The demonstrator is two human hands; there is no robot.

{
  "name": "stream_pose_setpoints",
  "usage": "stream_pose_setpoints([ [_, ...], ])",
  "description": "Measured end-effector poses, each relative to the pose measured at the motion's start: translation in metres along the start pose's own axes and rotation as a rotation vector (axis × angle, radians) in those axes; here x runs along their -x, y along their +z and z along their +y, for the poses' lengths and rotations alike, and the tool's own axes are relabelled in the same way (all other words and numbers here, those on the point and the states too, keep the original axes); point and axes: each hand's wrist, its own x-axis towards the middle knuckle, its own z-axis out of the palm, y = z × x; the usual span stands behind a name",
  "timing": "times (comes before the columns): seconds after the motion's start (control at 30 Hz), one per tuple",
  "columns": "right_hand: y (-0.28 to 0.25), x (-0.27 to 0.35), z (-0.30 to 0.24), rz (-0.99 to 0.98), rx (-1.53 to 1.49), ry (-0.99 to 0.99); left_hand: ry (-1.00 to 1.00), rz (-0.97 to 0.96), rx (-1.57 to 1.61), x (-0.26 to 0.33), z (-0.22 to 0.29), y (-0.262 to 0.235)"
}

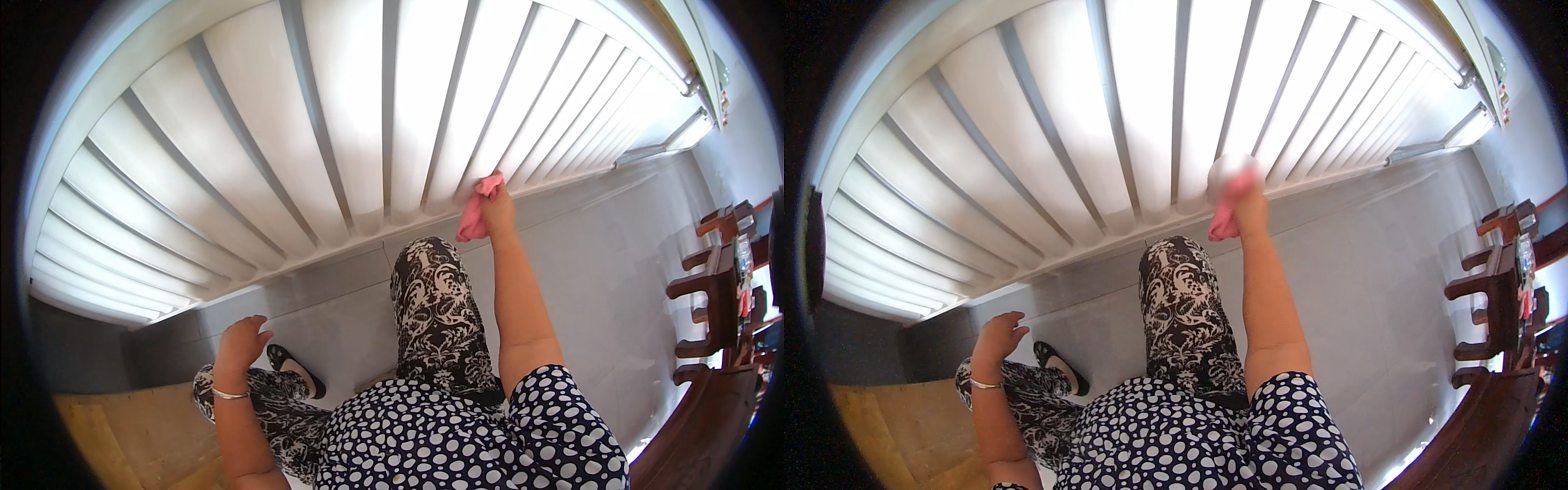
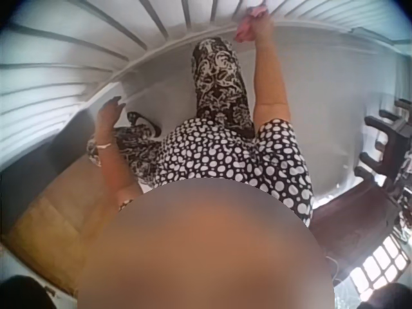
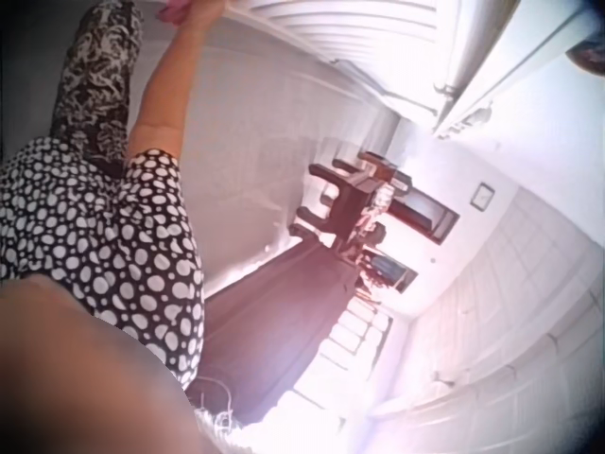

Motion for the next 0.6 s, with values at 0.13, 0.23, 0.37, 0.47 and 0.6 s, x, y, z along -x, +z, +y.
stream_pose_setpoints([
  [0.13, 0.019, 0.008, 0.030, -0.103, 0.146, 0.066, -0.011, -0.012, -0.001, 0.001, -0.001, -0.001],
  [0.23, 0.017, 0.006, 0.035, -0.189, 0.039, 0.108, -0.043, -0.043, -0.020, 0.000, -0.002, -0.002],
  [0.37, 0.008, -0.010, 0.031, -0.219, 0.155, 0.111, -0.054, -0.049, -0.016, 0.000, -0.004, -0.003],
  [0.47, -0.009, 0.004, -0.026, -0.084, 0.027, 0.038, -0.032, -0.026, -0.009, 0.003, -0.012, 0.004],
  [0.6, -0.048, -0.010, -0.085, 0.216, -0.045, -0.228, 0.013, 0.004, 0.002, 0.002, -0.012, 0.005],
])
